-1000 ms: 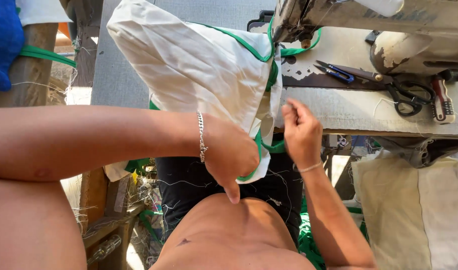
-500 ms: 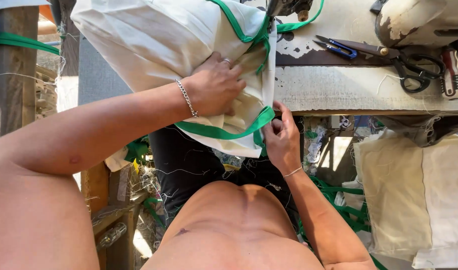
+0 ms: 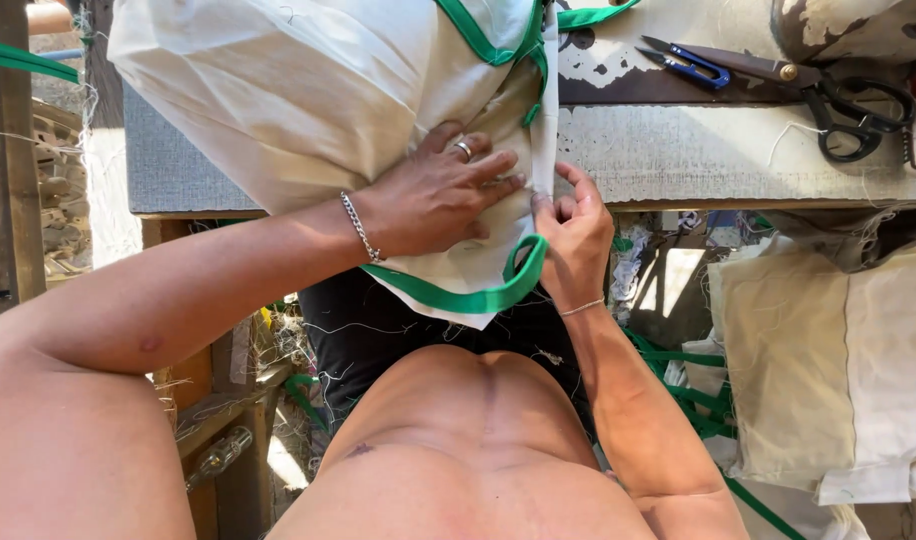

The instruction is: A person uses an industrial sewing machine to stitch a white canvas bag with green trim, occasionally using scissors to trim excess thread.

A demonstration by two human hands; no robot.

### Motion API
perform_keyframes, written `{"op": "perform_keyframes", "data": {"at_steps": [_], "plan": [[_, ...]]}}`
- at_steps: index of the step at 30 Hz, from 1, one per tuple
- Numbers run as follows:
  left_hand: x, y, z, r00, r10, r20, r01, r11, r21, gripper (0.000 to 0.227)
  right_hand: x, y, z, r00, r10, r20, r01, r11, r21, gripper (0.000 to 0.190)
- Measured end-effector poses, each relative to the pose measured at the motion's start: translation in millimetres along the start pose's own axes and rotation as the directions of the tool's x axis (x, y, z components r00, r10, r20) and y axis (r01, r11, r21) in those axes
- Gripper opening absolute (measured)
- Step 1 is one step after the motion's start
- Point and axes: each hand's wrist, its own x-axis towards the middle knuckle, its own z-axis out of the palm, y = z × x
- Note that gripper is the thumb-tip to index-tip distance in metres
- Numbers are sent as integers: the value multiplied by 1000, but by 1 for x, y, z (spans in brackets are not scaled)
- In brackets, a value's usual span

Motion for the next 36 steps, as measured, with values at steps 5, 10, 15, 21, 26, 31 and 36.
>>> {"op": "perform_keyframes", "data": {"at_steps": [5,10,15,21,26,31,36], "plan": [[6,6,9,977,-212,-14,202,949,-243,53,-10,-16,3,982,-113,-149,100,991,-90,44],[39,18,43,841,-406,-358,188,839,-511,30,-23,-20,14,985,-43,-165,51,998,43,38],[49,49,45,757,-653,-17,510,608,-609,31,-31,-13,6,998,-48,-35,57,937,345,42],[56,80,50,588,-773,-241,476,570,-670,20,67,-3,-62,693,-700,173,720,664,-201,37],[66,86,46,627,-570,-531,418,822,-387,21,150,-4,-51,253,-818,517,952,305,17,39],[58,87,57,603,-732,-316,404,622,-670,30,170,-17,-59,160,-682,713,982,181,-47,20],[52,81,33,584,-793,-173,483,511,-711,37,191,-11,-54,130,-676,725,991,80,-103,10]]}}
